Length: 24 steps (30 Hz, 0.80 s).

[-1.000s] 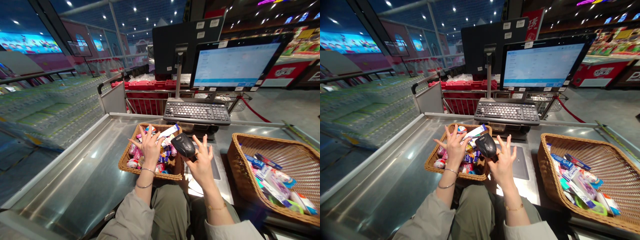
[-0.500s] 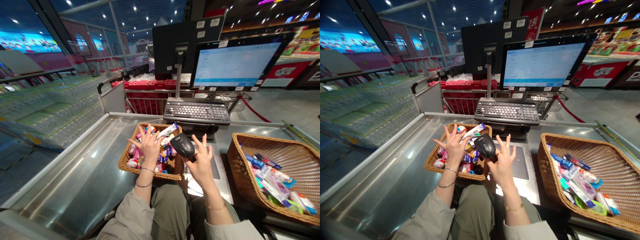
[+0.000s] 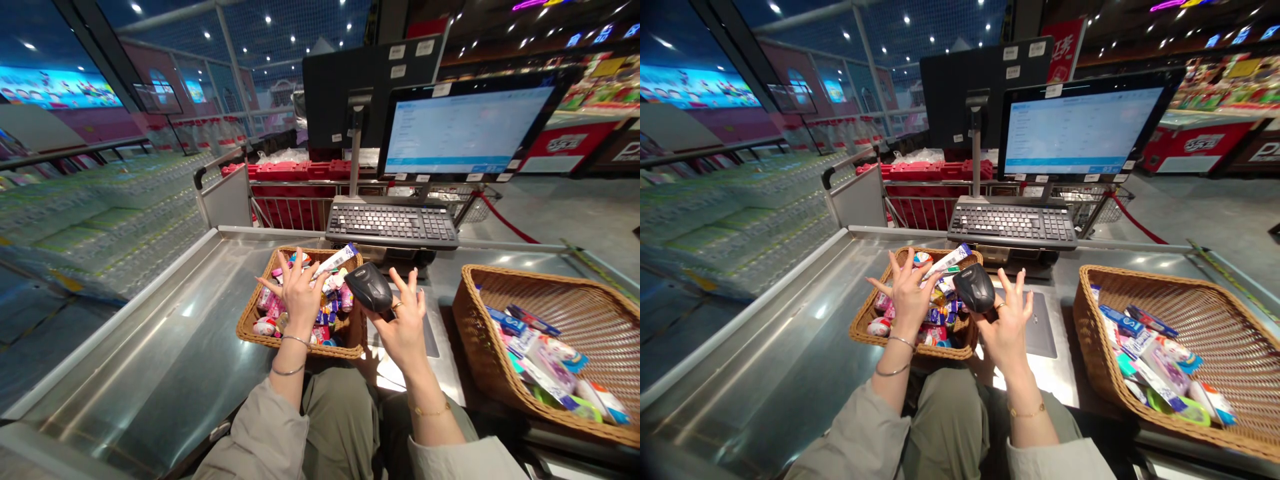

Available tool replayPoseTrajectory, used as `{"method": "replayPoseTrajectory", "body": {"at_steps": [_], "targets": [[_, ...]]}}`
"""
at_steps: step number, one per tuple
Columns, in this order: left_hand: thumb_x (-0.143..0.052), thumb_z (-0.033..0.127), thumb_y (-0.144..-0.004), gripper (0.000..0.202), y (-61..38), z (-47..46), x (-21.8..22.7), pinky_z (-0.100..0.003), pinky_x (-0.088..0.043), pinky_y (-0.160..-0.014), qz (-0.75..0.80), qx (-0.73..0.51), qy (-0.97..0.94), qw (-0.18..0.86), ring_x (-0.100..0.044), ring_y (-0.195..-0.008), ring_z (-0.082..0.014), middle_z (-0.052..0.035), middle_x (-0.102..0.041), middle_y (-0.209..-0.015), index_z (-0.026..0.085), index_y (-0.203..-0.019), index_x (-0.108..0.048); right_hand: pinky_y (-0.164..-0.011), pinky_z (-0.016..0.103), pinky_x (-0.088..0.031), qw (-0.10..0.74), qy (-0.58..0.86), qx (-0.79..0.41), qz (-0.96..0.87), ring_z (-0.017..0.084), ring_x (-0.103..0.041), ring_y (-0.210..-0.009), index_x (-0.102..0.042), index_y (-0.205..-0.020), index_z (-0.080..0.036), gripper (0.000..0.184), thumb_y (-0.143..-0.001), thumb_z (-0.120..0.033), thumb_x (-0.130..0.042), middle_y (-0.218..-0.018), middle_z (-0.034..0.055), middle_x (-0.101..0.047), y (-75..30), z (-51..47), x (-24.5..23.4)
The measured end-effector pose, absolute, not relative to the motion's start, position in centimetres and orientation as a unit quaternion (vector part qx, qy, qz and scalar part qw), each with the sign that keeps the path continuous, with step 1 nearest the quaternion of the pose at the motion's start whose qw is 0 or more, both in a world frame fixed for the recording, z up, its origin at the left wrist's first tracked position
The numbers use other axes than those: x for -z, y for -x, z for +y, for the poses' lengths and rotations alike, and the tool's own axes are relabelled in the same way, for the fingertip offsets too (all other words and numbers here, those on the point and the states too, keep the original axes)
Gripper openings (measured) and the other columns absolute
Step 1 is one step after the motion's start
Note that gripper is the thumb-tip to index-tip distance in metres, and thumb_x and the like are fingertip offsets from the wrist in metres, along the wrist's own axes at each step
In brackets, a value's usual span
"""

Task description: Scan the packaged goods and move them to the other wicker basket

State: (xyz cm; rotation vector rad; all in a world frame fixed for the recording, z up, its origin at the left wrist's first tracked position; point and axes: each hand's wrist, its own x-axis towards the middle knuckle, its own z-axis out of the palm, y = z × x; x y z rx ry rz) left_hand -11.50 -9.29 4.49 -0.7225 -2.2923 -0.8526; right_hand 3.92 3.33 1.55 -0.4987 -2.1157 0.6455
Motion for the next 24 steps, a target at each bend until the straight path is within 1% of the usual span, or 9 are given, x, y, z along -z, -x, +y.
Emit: {"method": "replayPoseTrajectory", "body": {"at_steps": [6, 11, 15, 20, 24], "targets": [[-0.073, 0.037, -0.088, 0.018, 10.9, -8.7, -4.9, -0.076, 0.023, -0.108, -0.852, 0.328, 0.283, 0.294, -0.022, -0.154, -0.0395, -0.0089, -0.053, -0.151, 0.03, -0.104, -0.078, -0.115, 0.078, -0.016, 0.448, 0.209, -0.255, -0.831, 0.038, -0.015, -0.157, -0.069, -0.096, -0.021, 0.024, -0.09, -0.044, -0.065, -0.156, 0.0136, -0.048, -4.4, 3.7, -1.7], [-0.074, 0.037, -0.087, 0.016, 10.1, -7.9, -5.1, -0.077, 0.018, -0.111, -0.839, 0.346, 0.294, 0.298, -0.024, -0.154, -0.0389, -0.0087, -0.055, -0.149, 0.029, -0.1, -0.079, -0.118, 0.076, -0.015, 0.47, 0.23, -0.247, -0.816, 0.038, -0.015, -0.157, -0.07, -0.099, -0.021, 0.026, -0.088, -0.045, -0.068, -0.156, 0.0142, -0.047, -5.0, 4.4, -1.7], [-0.073, 0.038, -0.088, 0.017, 9.2, -7.0, -5.6, -0.077, 0.014, -0.113, -0.834, 0.35, 0.308, 0.294, -0.026, -0.153, -0.0391, -0.0087, -0.055, -0.149, 0.029, -0.101, -0.079, -0.118, 0.075, -0.014, 0.481, 0.251, -0.246, -0.804, 0.039, -0.016, -0.156, -0.07, -0.097, -0.021, 0.027, -0.087, -0.046, -0.068, -0.156, 0.0148, -0.047, -5.7, 5.1, -1.9], [-0.072, 0.04, -0.089, 0.018, 8.2, -5.8, -5.8, -0.076, 0.016, -0.114, -0.831, 0.356, 0.321, 0.282, -0.025, -0.153, -0.0387, -0.0079, -0.055, -0.149, 0.03, -0.101, -0.079, -0.117, 0.077, -0.014, 0.494, 0.273, -0.228, -0.793, 0.042, -0.014, -0.156, -0.07, -0.091, -0.02, 0.026, -0.087, -0.045, -0.066, -0.157, 0.0153, -0.045, -6.6, 5.9, -2.1], [-0.071, 0.041, -0.089, 0.018, 7.6, -4.7, -5.9, -0.074, 0.017, -0.115, -0.829, 0.362, 0.329, 0.273, -0.024, -0.154, -0.0382, -0.0058, -0.054, -0.151, 0.031, -0.102, -0.078, -0.115, 0.078, -0.014, 0.505, 0.298, -0.203, -0.784, 0.044, -0.016, -0.155, -0.069, -0.088, -0.019, 0.025, -0.089, -0.043, -0.063, -0.157, 0.0167, -0.045, -7.2, 6.5, -2.4]]}}
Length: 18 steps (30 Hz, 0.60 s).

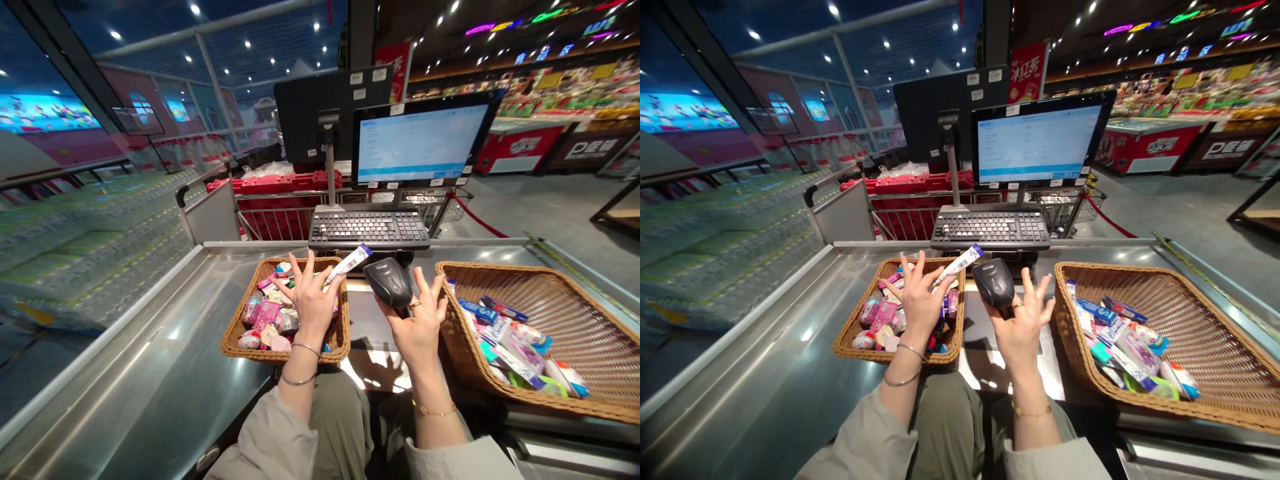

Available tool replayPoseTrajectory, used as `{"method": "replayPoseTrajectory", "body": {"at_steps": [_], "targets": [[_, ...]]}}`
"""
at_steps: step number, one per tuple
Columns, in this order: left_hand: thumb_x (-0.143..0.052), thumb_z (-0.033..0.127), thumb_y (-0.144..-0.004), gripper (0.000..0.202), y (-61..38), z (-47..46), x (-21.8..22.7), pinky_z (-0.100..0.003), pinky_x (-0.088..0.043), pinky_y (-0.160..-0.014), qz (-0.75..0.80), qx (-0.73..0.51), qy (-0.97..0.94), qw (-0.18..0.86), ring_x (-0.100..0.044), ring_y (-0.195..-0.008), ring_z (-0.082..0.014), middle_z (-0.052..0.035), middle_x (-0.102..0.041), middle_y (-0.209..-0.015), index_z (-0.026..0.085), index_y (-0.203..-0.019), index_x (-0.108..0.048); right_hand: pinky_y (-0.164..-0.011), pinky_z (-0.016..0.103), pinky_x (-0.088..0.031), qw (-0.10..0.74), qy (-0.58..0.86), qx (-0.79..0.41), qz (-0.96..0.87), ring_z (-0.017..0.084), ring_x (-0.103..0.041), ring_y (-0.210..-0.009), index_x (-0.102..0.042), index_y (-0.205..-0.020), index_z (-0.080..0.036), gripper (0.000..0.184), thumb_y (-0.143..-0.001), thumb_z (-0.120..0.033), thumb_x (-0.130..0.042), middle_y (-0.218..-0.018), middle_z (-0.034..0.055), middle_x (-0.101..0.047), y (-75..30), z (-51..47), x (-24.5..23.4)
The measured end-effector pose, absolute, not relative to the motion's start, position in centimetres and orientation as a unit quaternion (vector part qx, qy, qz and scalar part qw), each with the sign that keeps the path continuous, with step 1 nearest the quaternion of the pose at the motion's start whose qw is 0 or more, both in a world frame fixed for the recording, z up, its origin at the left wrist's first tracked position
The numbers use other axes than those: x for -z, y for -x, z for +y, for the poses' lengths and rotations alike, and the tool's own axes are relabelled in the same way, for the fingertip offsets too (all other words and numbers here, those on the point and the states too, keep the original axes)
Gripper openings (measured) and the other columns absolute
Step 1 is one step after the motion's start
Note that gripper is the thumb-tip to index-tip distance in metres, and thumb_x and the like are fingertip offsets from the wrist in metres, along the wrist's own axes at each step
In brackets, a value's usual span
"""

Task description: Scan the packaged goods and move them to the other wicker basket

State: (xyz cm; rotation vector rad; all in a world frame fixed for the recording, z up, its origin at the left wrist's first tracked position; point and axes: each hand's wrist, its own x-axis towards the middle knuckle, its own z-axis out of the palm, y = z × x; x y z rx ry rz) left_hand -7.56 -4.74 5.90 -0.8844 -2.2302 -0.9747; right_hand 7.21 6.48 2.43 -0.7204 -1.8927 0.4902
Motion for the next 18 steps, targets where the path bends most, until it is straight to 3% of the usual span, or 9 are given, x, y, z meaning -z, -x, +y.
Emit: {"method": "replayPoseTrajectory", "body": {"at_steps": [18], "targets": [[-0.073, 0.041, -0.088, 0.017, 4.6, -0.5, -6.7, -0.073, 0.017, -0.116, -0.806, 0.384, 0.373, 0.254, -0.025, -0.153, -0.0381, -0.0056, -0.054, -0.151, 0.031, -0.1, -0.079, -0.112, 0.082, -0.005, 0.544, 0.38, -0.143, -0.734, 0.045, -0.012, -0.155, -0.074, -0.104, -0.02, 0.027, -0.088, -0.04, -0.065, -0.159, 0.0173, -0.042, -9.6, 9.0, -2.3]]}}
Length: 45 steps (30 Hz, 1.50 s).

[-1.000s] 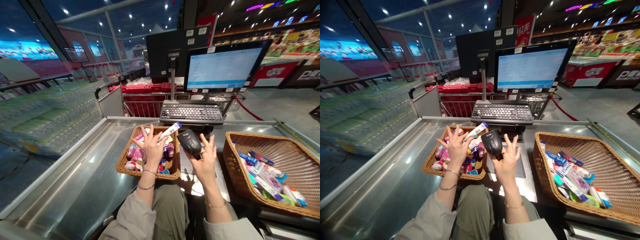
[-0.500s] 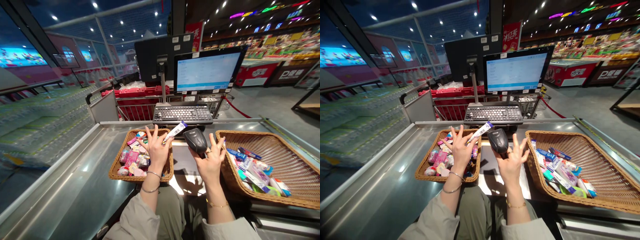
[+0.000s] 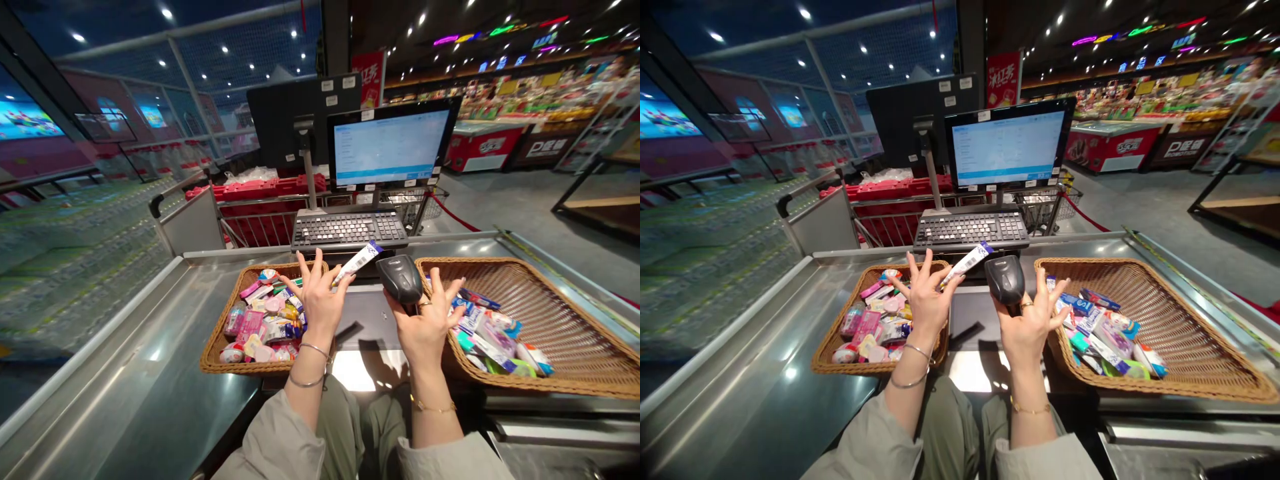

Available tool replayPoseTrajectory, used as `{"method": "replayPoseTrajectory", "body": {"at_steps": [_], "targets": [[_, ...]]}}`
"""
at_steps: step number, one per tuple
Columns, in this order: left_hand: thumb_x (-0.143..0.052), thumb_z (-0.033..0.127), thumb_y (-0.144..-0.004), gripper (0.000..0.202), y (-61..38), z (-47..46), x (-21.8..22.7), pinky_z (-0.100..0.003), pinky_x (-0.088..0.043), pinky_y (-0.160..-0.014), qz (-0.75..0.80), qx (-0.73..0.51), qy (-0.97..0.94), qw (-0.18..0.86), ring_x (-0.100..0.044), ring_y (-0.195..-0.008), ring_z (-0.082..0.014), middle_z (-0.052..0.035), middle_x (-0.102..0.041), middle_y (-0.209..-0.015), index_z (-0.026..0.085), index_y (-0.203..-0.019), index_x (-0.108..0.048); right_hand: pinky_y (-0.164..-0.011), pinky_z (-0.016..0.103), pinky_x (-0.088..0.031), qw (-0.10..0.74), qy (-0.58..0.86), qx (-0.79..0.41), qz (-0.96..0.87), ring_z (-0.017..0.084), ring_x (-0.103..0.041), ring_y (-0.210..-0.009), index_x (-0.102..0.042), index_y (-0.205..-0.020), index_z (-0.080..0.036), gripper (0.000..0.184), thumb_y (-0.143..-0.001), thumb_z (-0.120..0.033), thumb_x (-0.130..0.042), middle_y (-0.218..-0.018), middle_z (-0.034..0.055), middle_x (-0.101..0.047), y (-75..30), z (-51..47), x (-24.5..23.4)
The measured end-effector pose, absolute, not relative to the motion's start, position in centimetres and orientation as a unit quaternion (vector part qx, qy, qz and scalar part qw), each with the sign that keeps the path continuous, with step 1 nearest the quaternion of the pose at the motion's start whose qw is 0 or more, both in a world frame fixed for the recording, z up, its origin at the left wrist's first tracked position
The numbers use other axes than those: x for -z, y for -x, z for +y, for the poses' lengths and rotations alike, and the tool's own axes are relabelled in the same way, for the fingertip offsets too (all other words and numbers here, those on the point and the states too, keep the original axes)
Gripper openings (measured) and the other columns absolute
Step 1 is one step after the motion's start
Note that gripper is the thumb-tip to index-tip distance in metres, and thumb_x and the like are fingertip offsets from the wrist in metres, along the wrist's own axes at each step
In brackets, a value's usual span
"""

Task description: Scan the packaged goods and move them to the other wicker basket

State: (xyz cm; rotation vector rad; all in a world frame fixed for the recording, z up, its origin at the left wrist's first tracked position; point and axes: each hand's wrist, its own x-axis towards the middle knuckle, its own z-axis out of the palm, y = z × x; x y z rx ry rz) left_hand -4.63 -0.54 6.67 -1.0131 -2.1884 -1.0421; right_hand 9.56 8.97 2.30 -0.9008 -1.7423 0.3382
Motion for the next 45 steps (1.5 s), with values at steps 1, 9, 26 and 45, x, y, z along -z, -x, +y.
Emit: {"method": "replayPoseTrajectory", "body": {"at_steps": [1, 9, 26, 45], "targets": [[-0.072, 0.042, -0.088, 0.017, 4.5, -0.3, -6.7, -0.073, 0.017, -0.116, -0.804, 0.384, 0.377, 0.254, -0.025, -0.154, -0.0382, -0.0056, -0.054, -0.151, 0.031, -0.1, -0.079, -0.113, 0.082, -0.006, 0.547, 0.385, -0.139, -0.73, 0.046, -0.013, -0.155, -0.074, -0.104, -0.02, 0.028, -0.088, -0.041, -0.066, -0.158, 0.0178, -0.042, -9.6, 9.0, -2.4], [-0.073, 0.043, -0.088, 0.019, 3.2, 1.7, -6.8, -0.074, 0.016, -0.115, -0.796, 0.393, 0.396, 0.235, -0.023, -0.154, -0.0384, -0.0053, -0.052, -0.152, 0.031, -0.102, -0.079, -0.112, 0.083, -0.005, 0.579, 0.41, -0.117, -0.695, 0.048, -0.014, -0.154, -0.073, -0.105, -0.017, 0.035, -0.086, -0.046, -0.069, -0.156, 0.0225, -0.043, -10.3, 9.4, -2.3], [-0.074, 0.042, -0.087, 0.021, 0.6, 5.7, -6.6, -0.075, 0.006, -0.118, -0.781, 0.402, 0.428, 0.211, -0.023, -0.155, -0.0363, -0.0047, -0.052, -0.153, 0.031, -0.104, -0.078, -0.116, 0.079, -0.007, 0.612, 0.515, -0.113, -0.59, 0.05, -0.016, -0.153, -0.075, -0.094, -0.014, 0.043, -0.08, -0.055, -0.074, -0.155, 0.0223, -0.046, -11.2, 9.6, -3.2], [-0.058, 0.05, -0.097, 0.048, -4.7, 12.2, -7.0, -0.07, -0.008, -0.123, -0.75, 0.349, 0.548, 0.124, -0.023, -0.155, -0.031, -0.0081, -0.045, -0.159, 0.027, -0.139, -0.06, -0.115, 0.077, -0.02, 0.635, 0.606, -0.025, -0.478, 0.052, -0.032, -0.146, -0.061, -0.134, -0.009, 0.072, -0.084, -0.06, -0.066, -0.145, 0.0279, -0.054, -15.4, 12.4, -2.5]]}}
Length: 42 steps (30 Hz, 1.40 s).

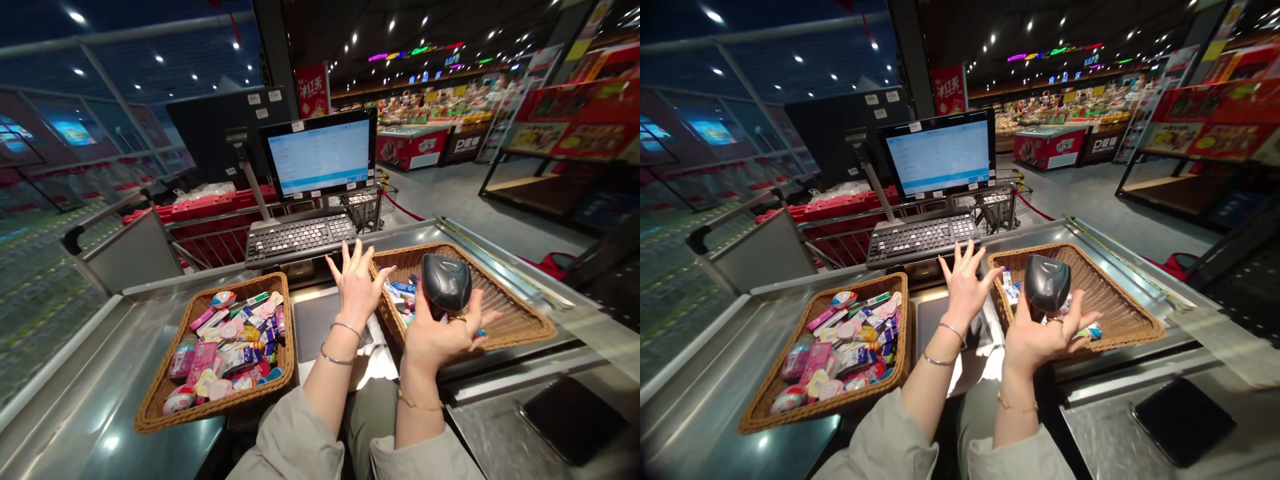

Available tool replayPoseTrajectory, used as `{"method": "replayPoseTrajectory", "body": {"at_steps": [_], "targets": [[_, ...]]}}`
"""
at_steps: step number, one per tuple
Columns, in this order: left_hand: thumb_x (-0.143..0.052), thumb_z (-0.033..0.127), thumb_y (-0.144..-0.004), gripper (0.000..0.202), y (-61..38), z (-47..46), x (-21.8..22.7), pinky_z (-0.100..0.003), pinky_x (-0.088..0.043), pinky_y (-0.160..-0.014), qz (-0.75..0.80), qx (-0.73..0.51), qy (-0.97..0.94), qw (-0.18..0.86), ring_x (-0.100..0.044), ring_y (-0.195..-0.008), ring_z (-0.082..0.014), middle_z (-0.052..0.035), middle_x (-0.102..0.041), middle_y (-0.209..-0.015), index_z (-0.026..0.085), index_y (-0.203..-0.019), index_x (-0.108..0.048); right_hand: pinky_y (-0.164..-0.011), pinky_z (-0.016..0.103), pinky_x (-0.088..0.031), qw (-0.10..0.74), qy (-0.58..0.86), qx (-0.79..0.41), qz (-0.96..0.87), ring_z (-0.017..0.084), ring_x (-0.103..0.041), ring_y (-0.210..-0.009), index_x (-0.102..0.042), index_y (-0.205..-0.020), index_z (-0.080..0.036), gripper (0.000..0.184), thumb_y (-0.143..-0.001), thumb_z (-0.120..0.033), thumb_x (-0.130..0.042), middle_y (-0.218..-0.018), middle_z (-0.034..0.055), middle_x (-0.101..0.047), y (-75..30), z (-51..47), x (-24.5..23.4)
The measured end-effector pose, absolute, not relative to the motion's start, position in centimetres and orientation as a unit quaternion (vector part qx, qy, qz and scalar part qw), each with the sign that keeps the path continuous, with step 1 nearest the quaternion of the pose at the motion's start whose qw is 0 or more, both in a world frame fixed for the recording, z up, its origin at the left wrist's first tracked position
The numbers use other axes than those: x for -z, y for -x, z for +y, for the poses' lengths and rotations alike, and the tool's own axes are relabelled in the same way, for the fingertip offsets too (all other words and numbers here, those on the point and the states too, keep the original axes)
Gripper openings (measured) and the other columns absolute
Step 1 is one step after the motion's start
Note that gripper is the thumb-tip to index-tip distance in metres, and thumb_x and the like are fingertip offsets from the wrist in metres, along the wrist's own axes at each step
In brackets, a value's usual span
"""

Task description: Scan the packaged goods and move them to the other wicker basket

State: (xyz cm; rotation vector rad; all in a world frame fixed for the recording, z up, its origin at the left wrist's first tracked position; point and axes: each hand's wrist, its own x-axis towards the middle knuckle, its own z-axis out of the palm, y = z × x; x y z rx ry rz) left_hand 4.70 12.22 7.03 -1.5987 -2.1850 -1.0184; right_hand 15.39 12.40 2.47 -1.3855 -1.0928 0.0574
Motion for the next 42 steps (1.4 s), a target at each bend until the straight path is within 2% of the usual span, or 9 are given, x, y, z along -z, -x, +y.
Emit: {"method": "replayPoseTrajectory", "body": {"at_steps": [7, 15, 22, 28, 32, 42], "targets": [[-0.062, 0.044, -0.096, 0.046, -3.1, 9.2, -7.2, -0.069, -0.007, -0.123, -0.762, 0.382, 0.508, 0.123, -0.024, -0.155, -0.0312, -0.008, -0.045, -0.158, 0.026, -0.139, -0.059, -0.117, 0.076, -0.014, 0.638, 0.594, -0.104, -0.479, 0.052, -0.03, -0.147, -0.069, -0.12, -0.01, 0.067, -0.078, -0.062, -0.072, -0.146, 0.0259, -0.055, -14.3, 11.8, -3.2], [-0.065, 0.042, -0.094, 0.051, -0.5, 4.0, -6.6, -0.07, -0.008, -0.123, -0.773, 0.387, 0.48, 0.151, -0.02, -0.156, -0.0319, -0.0094, -0.043, -0.16, 0.025, -0.141, -0.056, -0.117, 0.075, -0.006, 0.583, 0.535, -0.16, -0.59, 0.047, -0.024, -0.152, -0.073, -0.108, -0.016, 0.051, -0.084, -0.061, -0.066, -0.149, 0.0204, -0.054, -12.3, 10.2, -2.9], [-0.065, 0.041, -0.094, 0.051, 1.7, -0.4, -5.8, -0.069, -0.009, -0.123, -0.802, 0.365, 0.441, 0.169, -0.023, -0.155, -0.0323, -0.0102, -0.043, -0.16, 0.025, -0.141, -0.056, -0.116, 0.073, -0.008, 0.502, 0.466, -0.184, -0.705, 0.041, -0.024, -0.153, -0.071, -0.115, -0.019, 0.046, -0.091, -0.055, -0.055, -0.15, 0.0164, -0.053, -10.2, 8.2, -2.7], [-0.064, 0.046, -0.094, 0.052, 4.2, -3.8, -4.7, -0.07, -0.01, -0.122, -0.839, 0.325, 0.403, 0.165, -0.022, -0.155, -0.0338, -0.0113, -0.042, -0.16, 0.024, -0.142, -0.056, -0.113, 0.077, -0.004, 0.448, 0.411, -0.21, -0.766, 0.04, -0.022, -0.154, -0.073, -0.1, -0.021, 0.038, -0.092, -0.051, -0.052, -0.15, 0.0142, -0.055, -8.3, 6.8, -2.3], [-0.064, 0.047, -0.093, 0.053, 6.0, -5.9, -3.9, -0.069, -0.009, -0.123, -0.863, 0.289, 0.377, 0.173, -0.023, -0.155, -0.0347, -0.0137, -0.042, -0.159, 0.022, -0.14, -0.058, -0.113, 0.078, -0.005, 0.416, 0.388, -0.22, -0.792, 0.038, -0.021, -0.155, -0.074, -0.098, -0.023, 0.036, -0.092, -0.051, -0.052, -0.149, 0.0128, -0.056, -7.2, 5.9, -2.1], [-0.065, 0.047, -0.092, 0.058, 9.7, -10.1, -2.7, -0.078, -0.009, -0.117, -0.9, 0.188, 0.365, 0.149, -0.016, -0.155, -0.0415, -0.0147, -0.032, -0.165, 0.023, -0.144, -0.056, -0.112, 0.076, -0.006, 0.347, 0.339, -0.215, -0.848, 0.037, -0.021, -0.154, -0.073, -0.092, -0.021, 0.039, -0.094, -0.05, -0.047, -0.147, 0.0133, -0.057, -4.9, 4.1, -1.7]]}}
